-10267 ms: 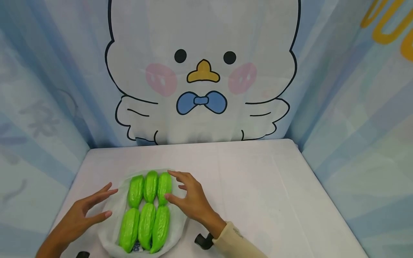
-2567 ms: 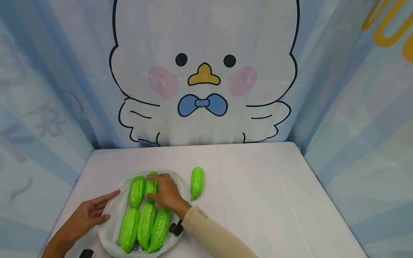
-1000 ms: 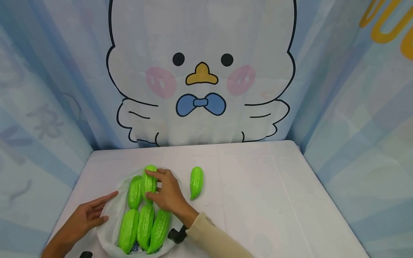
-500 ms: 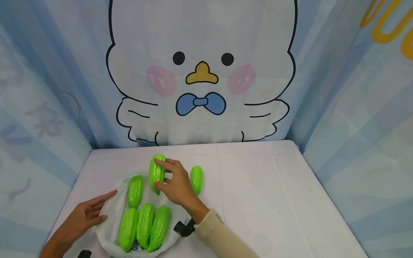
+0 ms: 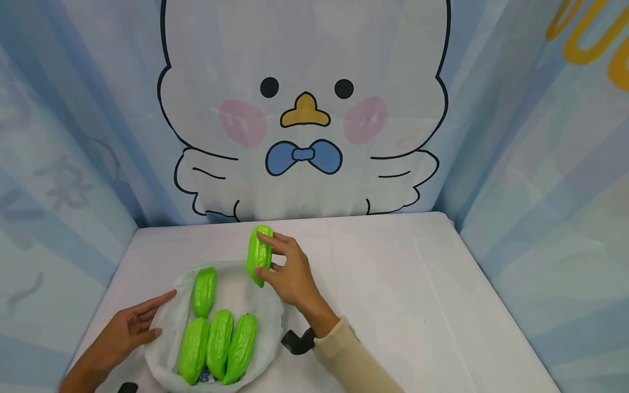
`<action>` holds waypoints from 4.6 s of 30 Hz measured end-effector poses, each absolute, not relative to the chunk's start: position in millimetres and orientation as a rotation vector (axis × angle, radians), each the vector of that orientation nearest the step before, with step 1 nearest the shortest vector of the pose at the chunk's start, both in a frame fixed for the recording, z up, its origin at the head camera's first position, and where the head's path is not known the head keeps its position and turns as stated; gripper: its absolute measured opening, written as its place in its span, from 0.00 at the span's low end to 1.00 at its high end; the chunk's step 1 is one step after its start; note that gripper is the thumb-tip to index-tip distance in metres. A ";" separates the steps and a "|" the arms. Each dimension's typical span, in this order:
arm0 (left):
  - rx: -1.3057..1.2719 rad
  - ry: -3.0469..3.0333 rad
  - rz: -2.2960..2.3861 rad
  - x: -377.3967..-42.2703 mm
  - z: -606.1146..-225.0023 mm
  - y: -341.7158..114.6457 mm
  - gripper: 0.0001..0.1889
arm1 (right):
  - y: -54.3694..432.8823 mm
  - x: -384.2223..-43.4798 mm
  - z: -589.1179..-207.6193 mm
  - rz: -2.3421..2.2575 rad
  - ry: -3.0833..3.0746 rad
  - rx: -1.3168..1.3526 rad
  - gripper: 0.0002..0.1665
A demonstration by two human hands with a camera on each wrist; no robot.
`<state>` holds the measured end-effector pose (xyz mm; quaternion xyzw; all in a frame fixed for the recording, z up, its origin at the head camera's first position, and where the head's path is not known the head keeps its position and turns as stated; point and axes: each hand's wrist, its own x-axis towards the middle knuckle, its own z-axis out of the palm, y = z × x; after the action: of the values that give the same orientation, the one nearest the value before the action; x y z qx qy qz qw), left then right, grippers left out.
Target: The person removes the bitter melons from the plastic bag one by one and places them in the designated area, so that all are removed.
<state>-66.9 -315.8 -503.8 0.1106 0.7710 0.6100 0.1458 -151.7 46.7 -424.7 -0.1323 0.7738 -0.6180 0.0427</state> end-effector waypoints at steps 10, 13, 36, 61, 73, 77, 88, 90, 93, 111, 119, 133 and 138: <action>0.195 2.237 1.712 -67.9 -503.5 -316.1 0.35 | 78.1 -154.9 -438.8 -1.878 2.436 -0.244 0.41; 0.208 2.246 1.711 -67.9 -504.5 -316.6 0.35 | 87.8 -156.3 -442.8 -1.877 2.452 -0.187 0.41; 0.223 2.257 1.730 -67.2 -507.0 -316.5 0.34 | 141.2 -168.2 -485.0 -1.694 2.638 0.086 0.41; 0.199 2.354 1.655 -67.0 -508.9 -317.2 0.33 | 165.2 -170.2 -518.9 -1.517 2.693 0.195 0.41; 0.197 2.324 1.672 -67.1 -508.0 -316.6 0.33 | 166.0 -169.7 -504.7 -1.534 2.786 0.178 0.42; 0.205 2.322 1.681 -66.9 -508.2 -316.6 0.33 | 160.1 -168.9 -493.2 -1.593 2.786 0.129 0.42; 0.206 2.303 1.697 -66.8 -505.5 -314.0 0.33 | 118.6 -161.1 -462.5 -1.791 2.615 -0.086 0.45; 0.209 2.312 1.692 -67.0 -505.6 -314.3 0.33 | 110.2 -159.2 -460.7 -1.806 2.584 -0.127 0.45; 0.218 2.323 1.685 -67.3 -506.5 -315.2 0.33 | 98.4 -156.7 -458.8 -1.816 2.547 -0.207 0.45; 0.197 2.303 1.691 -67.8 -506.0 -315.6 0.34 | 27.3 -144.1 -459.6 -1.701 2.431 -0.498 0.42; 0.233 2.287 1.719 -67.4 -506.8 -315.6 0.34 | 2.6 -140.4 -464.1 -1.640 2.420 -0.560 0.40; 0.251 2.246 1.729 -66.5 -503.3 -315.6 0.33 | -27.9 -144.0 -469.8 -1.470 2.427 -0.622 0.35; 0.215 2.262 1.709 -66.4 -502.3 -315.5 0.33 | -35.1 -147.0 -472.5 -1.407 2.432 -0.619 0.34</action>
<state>-66.4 -315.5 -502.3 0.0747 0.7868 0.5943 0.1485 -147.0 -35.1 -472.5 -0.2134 0.8380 -0.4847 0.1319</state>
